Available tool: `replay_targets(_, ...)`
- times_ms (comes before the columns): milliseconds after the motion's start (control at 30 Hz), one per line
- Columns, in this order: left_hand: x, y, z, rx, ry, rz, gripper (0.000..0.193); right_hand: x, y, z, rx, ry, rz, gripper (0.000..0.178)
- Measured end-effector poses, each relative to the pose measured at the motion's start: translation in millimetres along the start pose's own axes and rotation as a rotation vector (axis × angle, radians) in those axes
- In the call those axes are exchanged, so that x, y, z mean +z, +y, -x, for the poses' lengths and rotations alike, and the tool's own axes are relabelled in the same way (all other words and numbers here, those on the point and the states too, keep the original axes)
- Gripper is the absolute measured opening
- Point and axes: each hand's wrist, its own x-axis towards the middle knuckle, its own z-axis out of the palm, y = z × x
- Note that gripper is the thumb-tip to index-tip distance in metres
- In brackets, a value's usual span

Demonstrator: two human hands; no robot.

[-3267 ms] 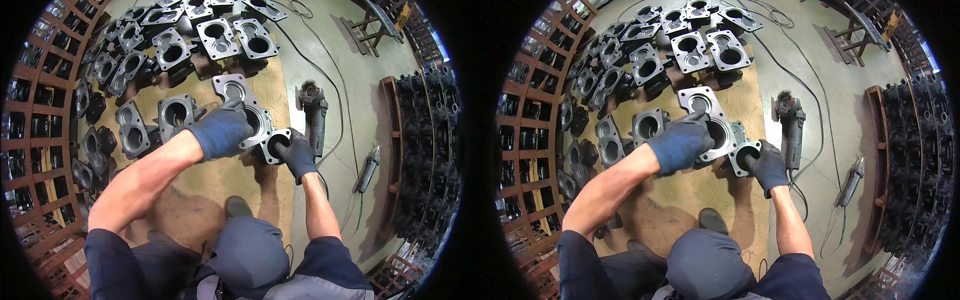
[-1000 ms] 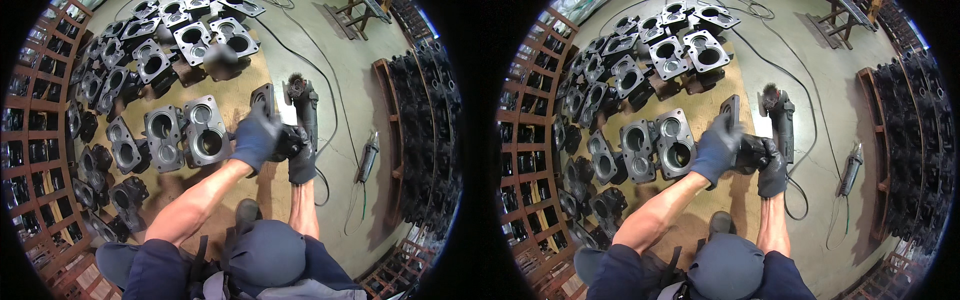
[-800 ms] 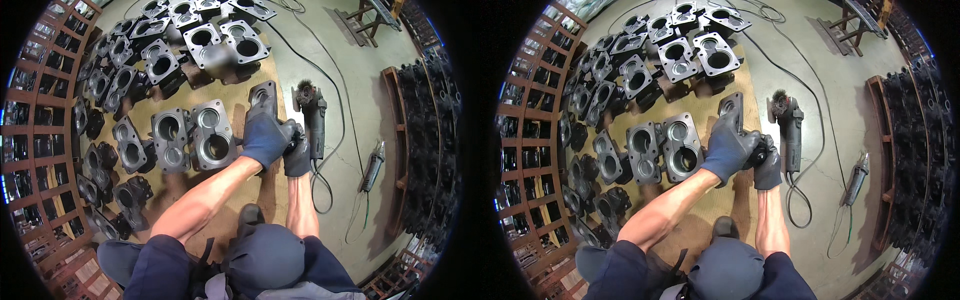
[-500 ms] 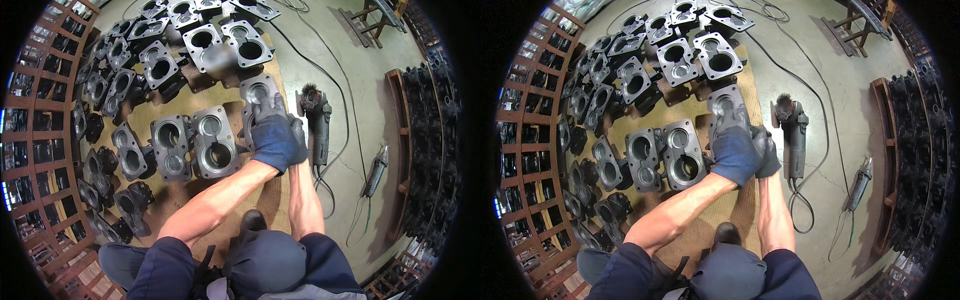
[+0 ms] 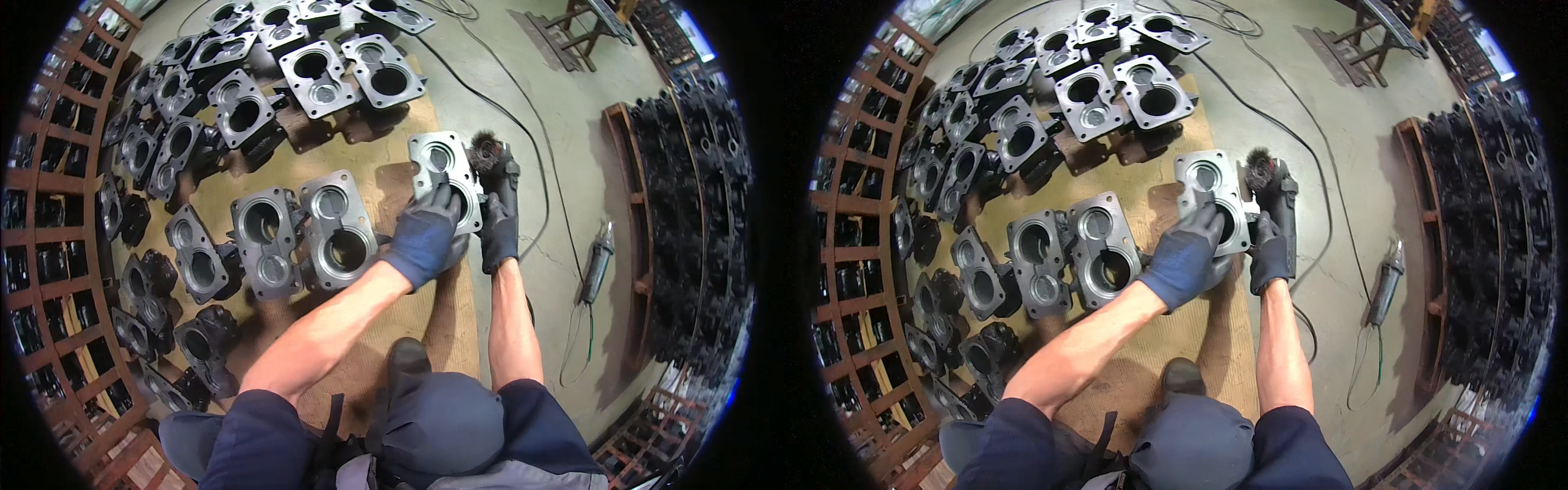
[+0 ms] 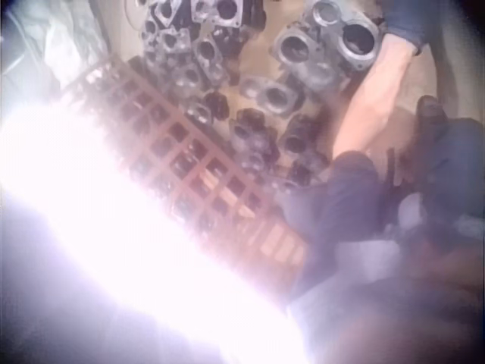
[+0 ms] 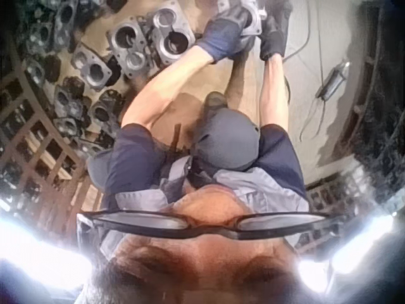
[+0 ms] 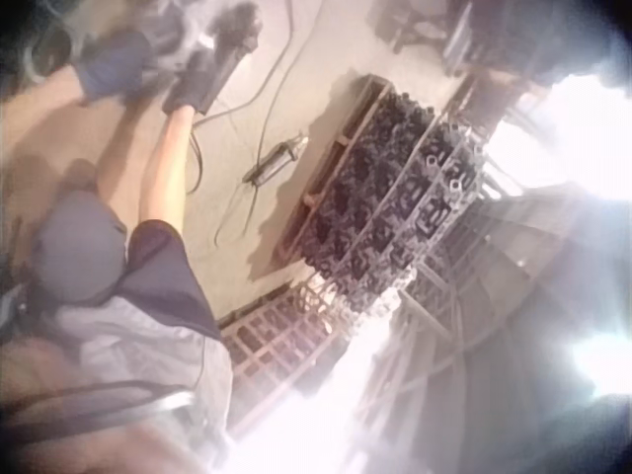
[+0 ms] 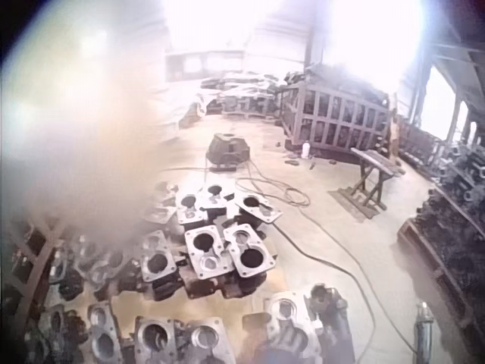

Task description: The person sits on the floor and uses a handheld angle grinder to smooth the inner surfaces of multiple metal engine parts. They handle each part one at a time, repositioning them as needed to access different areas.

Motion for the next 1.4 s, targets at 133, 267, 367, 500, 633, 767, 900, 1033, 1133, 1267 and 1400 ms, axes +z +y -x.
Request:
replay_targets(133,29,-13,-1,0.264,-0.018,-0.568,0.019,15,-20,15,-0.011,-0.112,-0.113,0.058)
replay_targets(267,32,-24,-13,0.304,0.008,-0.555,0.013,37,-25,15,-0.253,0.078,0.461,0.063)
replay_targets(367,49,-27,-16,0.279,0.067,-0.546,0.016,27,-18,-2,-0.159,-0.116,0.205,0.054)
replay_targets(500,37,-7,-18,0.290,-0.025,-0.609,0.018,20,-28,4,-0.096,-0.217,0.038,0.050)
replay_targets(633,23,-3,-14,0.347,-0.100,-0.693,0.016,25,-38,20,-0.042,-0.228,0.113,0.050)
replay_targets(767,8,-3,-3,0.331,-0.067,-0.624,0.014,38,-41,32,-0.096,-0.215,0.133,0.044)
replay_targets(900,19,-29,6,0.275,-0.093,-0.510,0.011,45,-48,39,-0.068,-0.315,0.234,0.036)
replay_targets(1033,18,-34,-11,-0.009,0.010,0.064,0.018,58,-55,19,-0.139,-0.297,0.386,0.066)
replay_targets(1133,59,-50,-22,0.189,0.102,-0.115,0.015,24,-46,-2,-0.098,-0.326,0.520,0.074)
replay_targets(1267,35,-27,-15,0.437,-0.036,-0.457,0.020,-22,-65,54,-0.277,-0.013,0.672,0.067)
replay_targets(1400,19,-36,-5,0.473,0.090,-0.428,0.023,-61,-102,91,-0.248,0.062,0.823,0.049)
